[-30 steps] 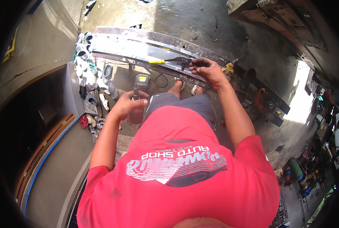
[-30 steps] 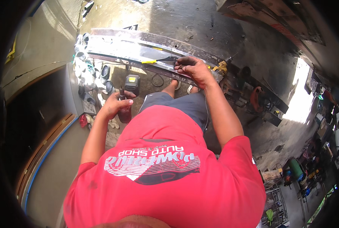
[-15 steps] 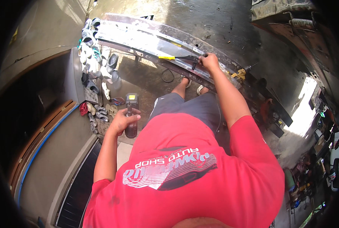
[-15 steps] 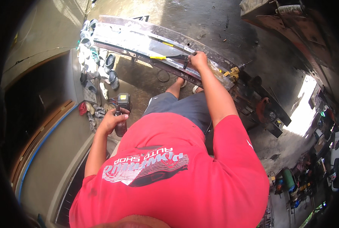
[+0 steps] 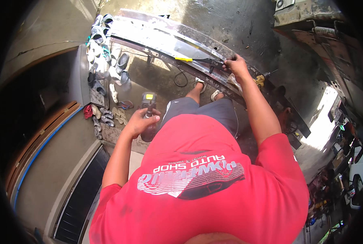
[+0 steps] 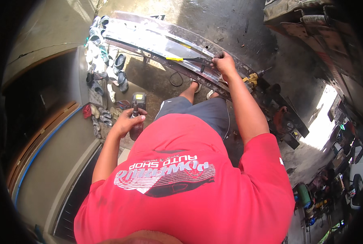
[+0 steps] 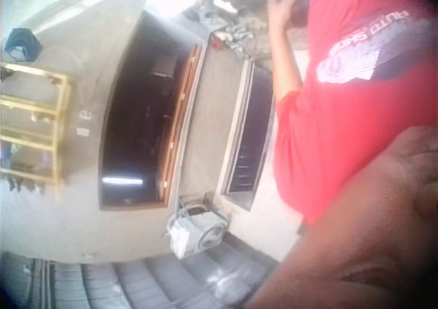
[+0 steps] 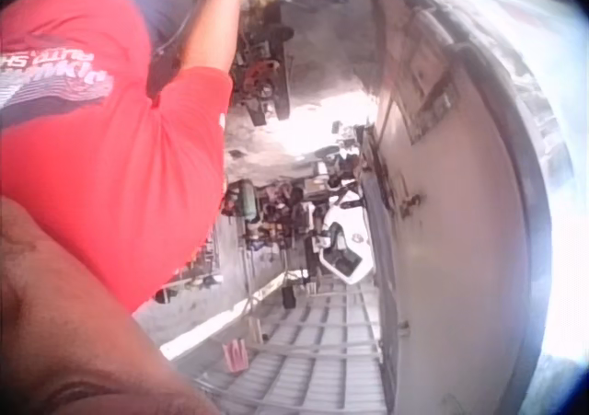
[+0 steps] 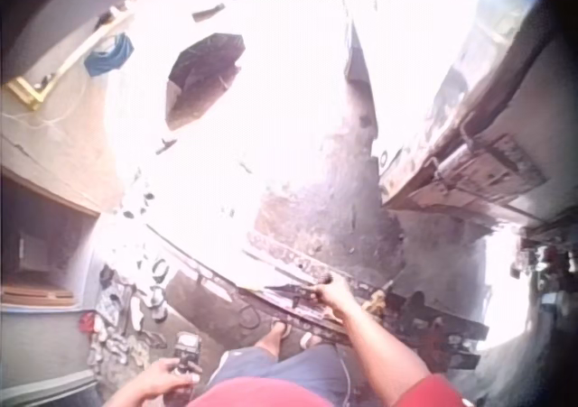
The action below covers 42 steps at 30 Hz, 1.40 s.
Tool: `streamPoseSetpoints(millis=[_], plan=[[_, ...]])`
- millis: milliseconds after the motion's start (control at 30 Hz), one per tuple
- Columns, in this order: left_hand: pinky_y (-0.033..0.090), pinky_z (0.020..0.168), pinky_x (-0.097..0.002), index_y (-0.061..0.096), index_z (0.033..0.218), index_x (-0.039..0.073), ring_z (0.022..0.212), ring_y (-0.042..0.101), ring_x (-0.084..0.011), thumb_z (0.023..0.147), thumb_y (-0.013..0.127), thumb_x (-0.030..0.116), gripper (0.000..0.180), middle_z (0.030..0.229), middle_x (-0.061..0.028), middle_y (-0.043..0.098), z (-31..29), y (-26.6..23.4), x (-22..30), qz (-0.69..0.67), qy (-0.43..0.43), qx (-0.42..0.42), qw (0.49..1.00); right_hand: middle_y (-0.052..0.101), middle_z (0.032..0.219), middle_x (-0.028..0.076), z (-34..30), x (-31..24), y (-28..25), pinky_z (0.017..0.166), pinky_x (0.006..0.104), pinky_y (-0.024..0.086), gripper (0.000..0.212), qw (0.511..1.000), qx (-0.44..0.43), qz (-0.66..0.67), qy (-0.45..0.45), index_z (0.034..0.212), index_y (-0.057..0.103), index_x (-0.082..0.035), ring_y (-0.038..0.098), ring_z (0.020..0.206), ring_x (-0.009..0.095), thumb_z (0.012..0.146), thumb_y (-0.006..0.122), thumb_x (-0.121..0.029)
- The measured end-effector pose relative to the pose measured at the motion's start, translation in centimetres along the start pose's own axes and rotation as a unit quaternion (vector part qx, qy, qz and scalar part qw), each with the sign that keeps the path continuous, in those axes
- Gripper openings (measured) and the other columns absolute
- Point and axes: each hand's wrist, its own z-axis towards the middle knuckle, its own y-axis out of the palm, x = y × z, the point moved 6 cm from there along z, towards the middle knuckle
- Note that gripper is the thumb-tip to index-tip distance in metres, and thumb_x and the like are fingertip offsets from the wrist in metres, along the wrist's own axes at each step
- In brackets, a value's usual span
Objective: The person uses a power drill to remove bolts from the underside of a vehicle's rear bumper. They repeatedly pick up bolts from a nearby workbench and use the drill to unscrew them from the vehicle's frame.
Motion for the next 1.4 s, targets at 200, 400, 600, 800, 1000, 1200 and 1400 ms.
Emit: streamPoseSetpoints(millis=[200, 400, 600, 800, 1000, 1200, 1400], plan=[[0.053, 0.071, -0.0264, 0.071, 0.112, 0.004, 0.078, 0.062, -0.0081, 0.091, 0.081, 0.021, 0.029, 0.087, -0.0004, 0.067, 0.6, 5.4, 11.6, 0.068, 0.108, -0.089, 0.988, 0.07, 0.094, 0.009, -15.0, -11.0, 3.5, 0.074, 0.0276, 0.059, 0.022, 0.987, -0.1, 0.092, -0.086, 0.119, 0.067, 0.001, 0.068, 0.081, 0.014, 0.105, 0.051, -0.004], [0.054, 0.074, -0.0266, 0.073, 0.108, 0.004, 0.082, 0.065, -0.01, 0.091, 0.08, 0.021, 0.025, 0.09, -0.0017, 0.069, 0.5, 11.4, 20.0, 0.158, 0.247, -0.161, 0.943, 0.073, 0.106, 0.016, -24.1, -18.9, 3.7, 0.083, 0.0348, 0.061, 0.012, 0.958, -0.104, 0.161, -0.212, 0.116, 0.055, -0.003, 0.074, 0.097, 0.024, 0.108, 0.05, -0.01], [0.053, 0.072, -0.0285, 0.074, 0.109, 0.004, 0.079, 0.066, -0.0097, 0.09, 0.079, 0.027, 0.03, 0.088, -0.0055, 0.072, -1.8, 17.1, 24.4, 0.19, 0.234, -0.221, 0.928, 0.073, 0.11, 0.019, -29.0, -22.2, 1.1, 0.09, 0.0372, 0.061, 0.012, 0.935, -0.058, 0.183, -0.297, 0.113, 0.059, 0.001, 0.073, 0.101, 0.023, 0.107, 0.055, -0.007], [0.053, 0.067, -0.0289, 0.073, 0.11, 0.002, 0.073, 0.064, -0.01, 0.089, 0.08, 0.028, 0.034, 0.082, -0.003, 0.069, -3.4, 20.8, 26.9, 0.196, 0.263, -0.265, 0.907, 0.074, 0.103, 0.014, -32.1, -23.4, -1.5, 0.084, 0.0314, 0.06, 0.009, 0.919, 0.015, 0.15, -0.364, 0.111, 0.06, 0.002, 0.071, 0.095, 0.017, 0.105, 0.054, -0.003], [0.05, 0.07, -0.0262, 0.073, 0.106, 0.003, 0.077, 0.06, -0.0084, 0.09, 0.082, 0.025, 0.028, 0.086, -0.0002, 0.067, -5.2, 23.4, 29.0, 0.214, 0.26, -0.296, 0.894, 0.074, 0.098, 0.009, -35.0, -25.4, -3.4, 0.078, 0.0279, 0.058, 0.008, 0.903, 0.086, 0.115, -0.405, 0.108, 0.061, 0.001, 0.07, 0.09, 0.013, 0.104, 0.055, -0.002], [0.051, 0.071, -0.0274, 0.073, 0.106, 0.003, 0.079, 0.06, -0.0087, 0.09, 0.083, 0.023, 0.028, 0.087, -0.0001, 0.067, -6.7, 25.6, 30.3, 0.227, 0.281, -0.323, 0.875, 0.075, 0.094, 0.01, -37.4, -26.3, -5.8, 0.074, 0.0278, 0.059, 0.01, 0.896, 0.12, 0.047, -0.425, 0.11, 0.062, 0.002, 0.069, 0.085, 0.011, 0.102, 0.058, -0.001], [0.053, 0.072, -0.0276, 0.069, 0.109, 0.001, 0.08, 0.062, -0.009, 0.089, 0.082, 0.021, 0.031, 0.089, -0.0016, 0.067, -7.3, 28.9, 30.6, 0.193, 0.296, -0.345, 0.87, 0.076, 0.093, 0.011, -39.5, -26.2, -8.3, 0.074, 0.0292, 0.059, 0.014, 0.883, 0.171, 0.018, -0.437, 0.114, 0.062, 0.002, 0.072, 0.084, 0.012, 0.101, 0.059, -0.002]])
